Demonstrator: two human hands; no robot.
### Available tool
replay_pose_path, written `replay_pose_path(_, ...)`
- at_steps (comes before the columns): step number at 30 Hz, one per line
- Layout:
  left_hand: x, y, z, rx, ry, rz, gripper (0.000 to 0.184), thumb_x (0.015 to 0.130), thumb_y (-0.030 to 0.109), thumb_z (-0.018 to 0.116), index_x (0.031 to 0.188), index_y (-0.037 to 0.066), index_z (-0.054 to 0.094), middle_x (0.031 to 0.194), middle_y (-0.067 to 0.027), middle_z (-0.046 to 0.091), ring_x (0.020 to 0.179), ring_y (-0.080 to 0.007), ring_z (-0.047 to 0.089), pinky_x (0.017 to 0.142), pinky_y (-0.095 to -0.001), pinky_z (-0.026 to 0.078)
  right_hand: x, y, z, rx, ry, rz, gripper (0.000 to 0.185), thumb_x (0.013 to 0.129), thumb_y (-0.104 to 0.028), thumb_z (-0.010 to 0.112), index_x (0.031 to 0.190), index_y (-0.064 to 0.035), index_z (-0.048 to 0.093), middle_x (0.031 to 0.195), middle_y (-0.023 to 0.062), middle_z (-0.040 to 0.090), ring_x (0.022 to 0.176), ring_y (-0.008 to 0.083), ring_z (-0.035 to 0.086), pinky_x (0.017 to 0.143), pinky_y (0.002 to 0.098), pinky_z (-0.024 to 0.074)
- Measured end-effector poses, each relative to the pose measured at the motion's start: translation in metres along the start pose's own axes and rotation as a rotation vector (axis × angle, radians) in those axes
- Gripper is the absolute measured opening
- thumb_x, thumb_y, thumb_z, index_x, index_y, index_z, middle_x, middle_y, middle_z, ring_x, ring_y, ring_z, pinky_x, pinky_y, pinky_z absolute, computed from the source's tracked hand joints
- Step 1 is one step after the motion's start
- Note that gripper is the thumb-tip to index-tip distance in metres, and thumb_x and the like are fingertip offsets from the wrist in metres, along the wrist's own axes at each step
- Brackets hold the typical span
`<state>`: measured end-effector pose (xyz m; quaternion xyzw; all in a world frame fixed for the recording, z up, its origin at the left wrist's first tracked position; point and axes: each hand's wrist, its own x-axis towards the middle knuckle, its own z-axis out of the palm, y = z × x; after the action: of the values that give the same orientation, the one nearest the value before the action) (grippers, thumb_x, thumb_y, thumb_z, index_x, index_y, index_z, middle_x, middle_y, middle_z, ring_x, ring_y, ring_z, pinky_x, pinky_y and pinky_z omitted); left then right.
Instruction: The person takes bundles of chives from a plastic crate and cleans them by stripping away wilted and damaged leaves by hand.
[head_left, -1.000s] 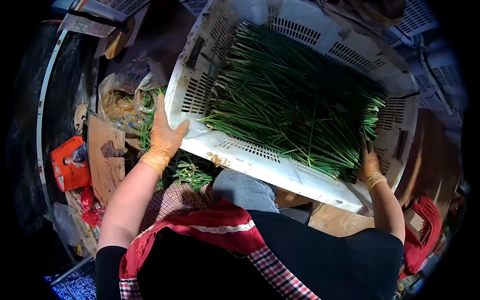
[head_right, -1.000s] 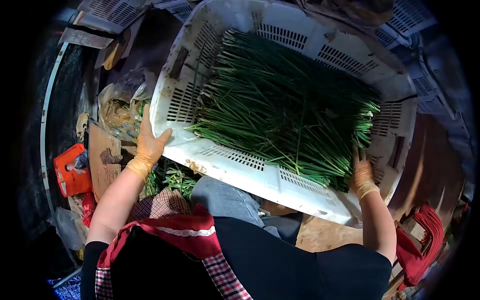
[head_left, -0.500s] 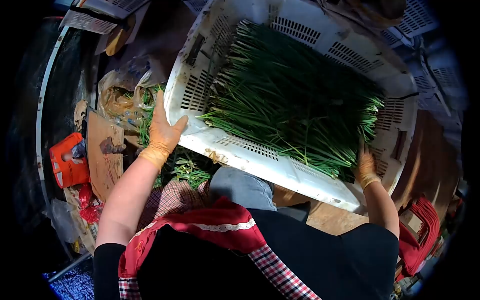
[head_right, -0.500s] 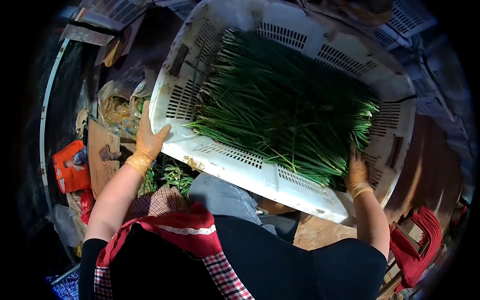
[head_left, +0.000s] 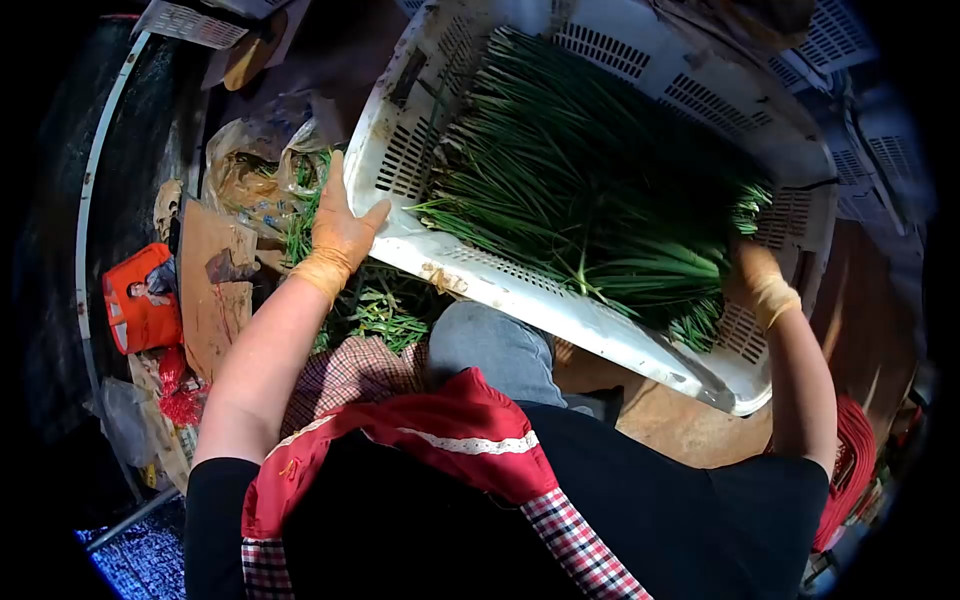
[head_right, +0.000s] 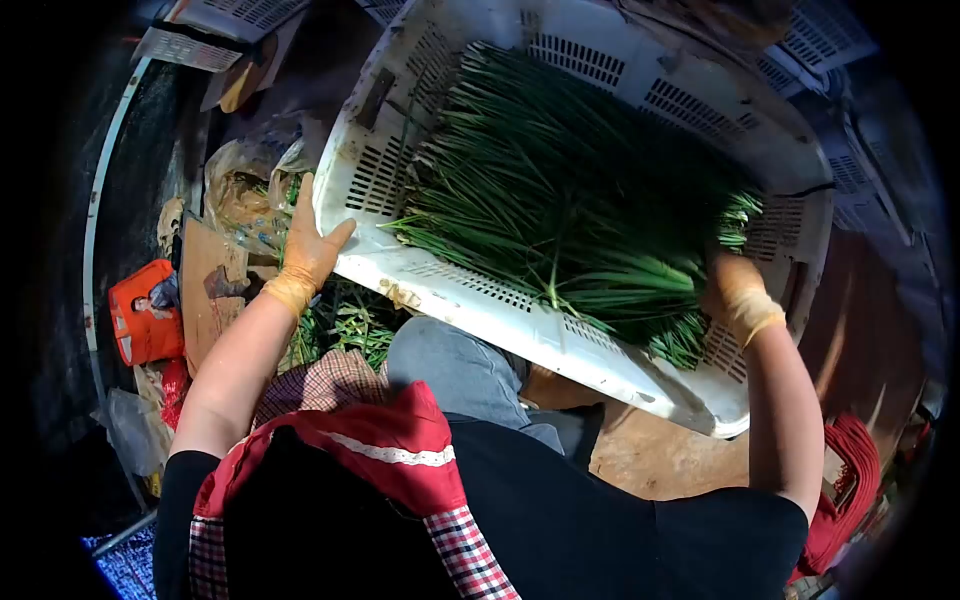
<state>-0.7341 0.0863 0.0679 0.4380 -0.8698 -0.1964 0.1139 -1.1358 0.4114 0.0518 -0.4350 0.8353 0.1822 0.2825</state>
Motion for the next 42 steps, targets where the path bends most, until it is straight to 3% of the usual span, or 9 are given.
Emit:
replay_pose_path(9, -0.002, 0.081, -0.002, 0.046, 0.138, 0.365, 0.090, 0.065, 0.023, 0.072, 0.133, -0.004, 0.019, 0.132, -0.0221, 0.030, 0.123, -0.0329, 0.029, 0.103, -0.0369, 0.022, 0.016, 0.019, -0.018, 0.695, -0.389, 0.036, 0.025, 0.065, -0.015, 0.071, 0.086, -0.0016, 0.067, 0.082, 0.0090, 0.065, 0.075, 0.0178, 0.058, 0.066, 0.0335, 0.0456)
replay_pose_path(14, -0.023, 0.208, 0.066, -0.494, -1.209, 0.053, 0.075, 0.078, 0.049, 0.058, 0.121, -0.009, 0.040, 0.119, -0.0259, 0.046, 0.114, -0.0291, 0.044, 0.098, -0.0305, 0.032, -0.003, 0.002, -0.033, 1.069, -0.449, 0.114, 0.015, 0.067, -0.013, 0.070, 0.079, -0.0034, 0.068, 0.072, 0.0051, 0.064, 0.062, 0.0141, 0.056, 0.058, 0.0284, 0.0450)
replay_pose_path(17, -0.047, 0.214, 0.167, -0.138, -1.026, 0.722, 0.090, 0.071, 0.069, 0.049, 0.123, -0.004, 0.039, 0.115, -0.0240, 0.049, 0.109, -0.0295, 0.048, 0.091, -0.0358, 0.038, -0.024, -0.028, -0.048, 1.194, -0.474, 0.139, 0.018, 0.066, -0.011, 0.070, 0.076, 0.0030, 0.066, 0.064, 0.0084, 0.061, 0.052, 0.0154, 0.053, 0.049, 0.0278, 0.0428)
replay_pose_path(19, -0.033, 0.237, 0.138, -1.447, -1.567, -0.743, 0.089, 0.068, 0.069, 0.052, 0.122, 0.000, 0.040, 0.119, -0.0162, 0.049, 0.108, -0.0287, 0.049, 0.092, -0.0424, 0.038, -0.043, -0.062, -0.042, 1.254, -0.439, 0.080, 0.023, 0.064, -0.013, 0.071, 0.075, 0.0053, 0.063, 0.066, 0.0100, 0.061, 0.055, 0.0170, 0.056, 0.051, 0.0273, 0.0450)
replay_pose_path(24, -0.024, 0.195, 0.150, -1.737, -1.246, -1.141, 0.033, 0.077, 0.032, 0.065, 0.086, 0.000, 0.060, 0.078, -0.0089, 0.062, 0.071, -0.0193, 0.060, 0.072, -0.0326, 0.049, -0.047, -0.158, -0.006, 0.792, -0.084, -0.046, 0.064, 0.070, -0.048, 0.064, 0.105, 0.0034, 0.050, 0.088, 0.0191, 0.059, 0.081, 0.0331, 0.059, 0.070, 0.0364, 0.0473)
replay_pose_path(30, -0.007, 0.175, 0.128, -1.347, -1.140, -0.960, 0.022, 0.077, 0.020, 0.061, 0.086, -0.001, 0.060, 0.077, -0.0113, 0.063, 0.068, -0.0212, 0.062, 0.064, -0.0332, 0.052, -0.040, -0.143, -0.028, 1.112, -0.391, -0.403, 0.073, 0.067, -0.057, 0.064, 0.106, 0.0035, 0.053, 0.088, 0.0194, 0.061, 0.079, 0.0222, 0.058, 0.070, 0.0316, 0.0471)
replay_pose_path(34, -0.007, 0.178, 0.120, -1.229, -1.124, -0.975, 0.024, 0.077, 0.016, 0.059, 0.091, -0.003, 0.060, 0.083, -0.0138, 0.064, 0.068, -0.0224, 0.063, 0.066, -0.0326, 0.053, 0.004, -0.065, -0.003, 1.354, -0.325, 0.217, 0.076, 0.066, -0.071, 0.053, 0.075, 0.0035, 0.060, 0.050, 0.0056, 0.047, 0.038, 0.0121, 0.042, 0.037, 0.0250, 0.0367)
replay_pose_path(39, -0.009, 0.178, 0.132, -1.323, -1.179, -1.059, 0.022, 0.077, 0.012, 0.058, 0.091, -0.005, 0.059, 0.084, -0.0152, 0.063, 0.069, -0.0242, 0.063, 0.067, -0.0338, 0.053, 0.024, -0.100, 0.060, 2.057, -0.994, 0.317, 0.103, 0.071, -0.075, 0.039, 0.136, 0.0019, 0.015, 0.140, 0.0224, 0.019, 0.129, 0.0298, 0.022, 0.104, 0.0414, 0.0206)
replay_pose_path(42, -0.002, 0.177, 0.129, -1.242, -1.195, -0.923, 0.021, 0.077, 0.013, 0.058, 0.089, -0.004, 0.060, 0.081, -0.0140, 0.064, 0.067, -0.0229, 0.063, 0.065, -0.0322, 0.052, 0.031, -0.155, 0.028, 2.325, -0.877, 0.090, 0.082, 0.078, -0.067, 0.038, 0.124, 0.0014, 0.038, 0.121, 0.0214, 0.045, 0.109, 0.0314, 0.047, 0.092, 0.0421, 0.0390)
